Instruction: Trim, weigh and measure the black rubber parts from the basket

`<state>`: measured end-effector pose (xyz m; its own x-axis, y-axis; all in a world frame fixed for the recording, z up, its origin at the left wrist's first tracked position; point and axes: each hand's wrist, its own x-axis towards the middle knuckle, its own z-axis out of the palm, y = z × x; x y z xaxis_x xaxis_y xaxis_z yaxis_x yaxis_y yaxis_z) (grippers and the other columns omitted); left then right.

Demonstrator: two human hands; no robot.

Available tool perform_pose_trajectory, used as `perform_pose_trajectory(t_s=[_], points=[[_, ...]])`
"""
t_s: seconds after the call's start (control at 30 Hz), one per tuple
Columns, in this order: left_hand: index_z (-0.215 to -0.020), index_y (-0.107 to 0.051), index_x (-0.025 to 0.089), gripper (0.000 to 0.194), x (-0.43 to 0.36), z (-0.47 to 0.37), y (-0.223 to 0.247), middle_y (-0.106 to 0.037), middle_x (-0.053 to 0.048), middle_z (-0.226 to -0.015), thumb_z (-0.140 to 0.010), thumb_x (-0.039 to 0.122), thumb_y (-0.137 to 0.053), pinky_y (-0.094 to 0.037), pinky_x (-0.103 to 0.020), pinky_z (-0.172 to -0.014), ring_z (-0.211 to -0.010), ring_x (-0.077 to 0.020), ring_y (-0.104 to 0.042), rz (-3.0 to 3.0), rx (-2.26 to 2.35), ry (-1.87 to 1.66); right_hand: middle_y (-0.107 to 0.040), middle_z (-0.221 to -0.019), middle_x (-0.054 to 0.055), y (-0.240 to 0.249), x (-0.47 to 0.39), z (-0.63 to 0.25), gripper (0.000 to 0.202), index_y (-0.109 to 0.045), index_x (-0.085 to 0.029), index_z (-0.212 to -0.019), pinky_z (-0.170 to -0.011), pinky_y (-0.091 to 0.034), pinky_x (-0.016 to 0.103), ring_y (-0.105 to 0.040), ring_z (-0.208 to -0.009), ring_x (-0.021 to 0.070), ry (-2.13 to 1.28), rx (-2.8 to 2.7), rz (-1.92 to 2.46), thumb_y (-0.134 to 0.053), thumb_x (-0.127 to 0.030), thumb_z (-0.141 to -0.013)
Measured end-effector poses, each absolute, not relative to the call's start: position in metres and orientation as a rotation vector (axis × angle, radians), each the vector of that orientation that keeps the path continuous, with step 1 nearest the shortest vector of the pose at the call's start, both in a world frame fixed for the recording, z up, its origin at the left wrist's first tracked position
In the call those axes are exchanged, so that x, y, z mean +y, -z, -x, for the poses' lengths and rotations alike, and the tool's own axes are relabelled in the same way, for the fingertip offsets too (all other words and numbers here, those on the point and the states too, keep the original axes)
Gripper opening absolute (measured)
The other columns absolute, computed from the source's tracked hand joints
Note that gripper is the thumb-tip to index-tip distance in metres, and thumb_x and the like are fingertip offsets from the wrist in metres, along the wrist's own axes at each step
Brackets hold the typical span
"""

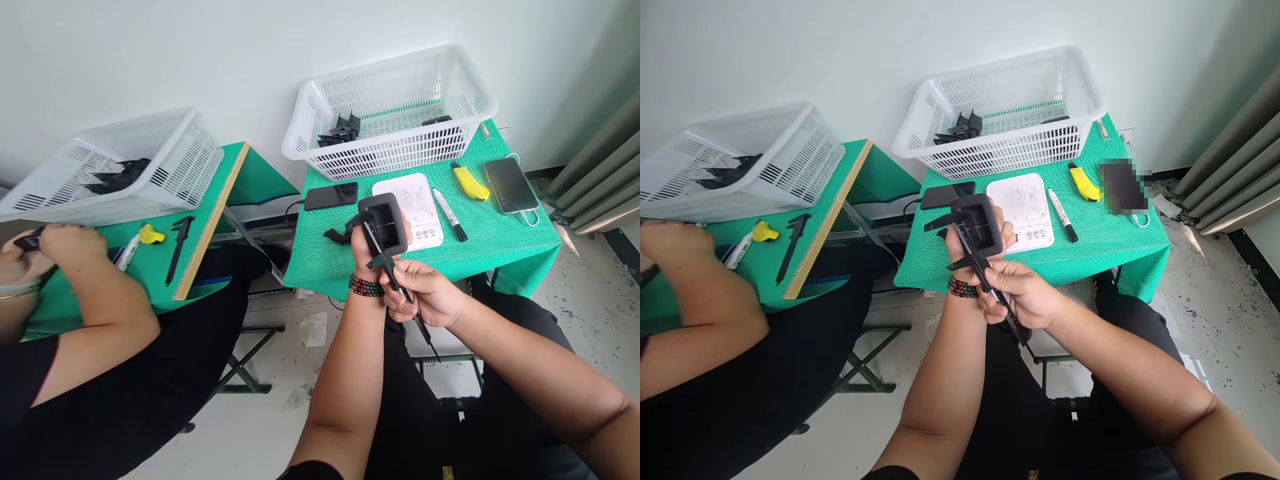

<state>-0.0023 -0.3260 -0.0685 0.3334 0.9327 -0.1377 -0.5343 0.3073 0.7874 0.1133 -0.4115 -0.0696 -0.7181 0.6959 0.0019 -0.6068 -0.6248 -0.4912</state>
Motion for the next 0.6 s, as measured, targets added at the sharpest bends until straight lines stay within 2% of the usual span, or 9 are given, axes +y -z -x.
perform_pose_trajectory(t_s=[0.13, 0.23, 0.37, 0.47, 0.6], points=[[-0.079, -0.062, 0.022, 0.055, -0.327, 0.019, 0.057, -0.048, 0.001, -0.057, -0.092, 0.075, -0.058, -0.031, -0.028, -0.043, -0.044, -0.0122, -0.039, -0.734, 0.605, -1.076, -0.068, -0.073, -0.003, 0.072, -0.410, -0.120, 0.031, -0.068, -0.016, -0.107, -0.045, -0.037, 0.021, -0.052, -0.049, 0.0081, -2.420, -0.587, 0.227, -0.085, -0.030, -0.085], [-0.079, -0.064, 0.020, 0.056, -0.326, 0.033, 0.055, -0.050, 0.001, -0.054, -0.094, 0.073, -0.057, -0.033, -0.028, -0.041, -0.041, -0.0134, -0.044, -0.765, 0.629, -0.966, -0.066, -0.073, -0.004, 0.075, -0.407, -0.127, 0.029, -0.066, -0.016, -0.104, -0.044, -0.035, 0.020, -0.052, -0.049, 0.0079, -2.487, -0.632, 0.305, -0.084, -0.028, -0.085], [-0.078, -0.067, 0.016, 0.051, -0.323, 0.042, 0.059, -0.058, -0.002, -0.059, -0.095, 0.064, -0.066, -0.035, -0.027, -0.041, -0.045, -0.0132, -0.050, -0.822, 0.719, -0.913, -0.064, -0.066, -0.003, 0.078, -0.401, -0.140, 0.032, -0.068, -0.012, -0.094, -0.039, -0.031, 0.019, -0.048, -0.042, 0.0058, -2.544, -0.774, 0.514, -0.086, -0.036, -0.084], [-0.073, -0.066, 0.014, 0.051, -0.323, 0.043, 0.061, -0.056, -0.003, -0.056, -0.092, 0.062, -0.072, -0.036, -0.027, -0.041, -0.046, -0.0134, -0.051, -0.884, 0.725, -0.867, -0.064, -0.059, -0.003, 0.080, -0.397, -0.147, 0.038, -0.069, -0.012, -0.088, -0.035, -0.028, 0.018, -0.048, -0.037, 0.0066, -2.574, -0.878, 0.620, -0.088, -0.045, -0.081], [-0.075, -0.068, 0.015, 0.052, -0.324, 0.044, 0.063, -0.055, -0.002, -0.053, -0.094, 0.063, -0.068, -0.039, -0.028, -0.043, -0.046, -0.0154, -0.052, -0.907, 0.702, -0.822, -0.063, -0.053, -0.003, 0.082, -0.396, -0.151, 0.044, -0.068, -0.013, -0.082, -0.031, -0.026, 0.018, -0.045, -0.033, 0.0068, -2.607, -0.968, 0.627, -0.087, -0.052, -0.079]])
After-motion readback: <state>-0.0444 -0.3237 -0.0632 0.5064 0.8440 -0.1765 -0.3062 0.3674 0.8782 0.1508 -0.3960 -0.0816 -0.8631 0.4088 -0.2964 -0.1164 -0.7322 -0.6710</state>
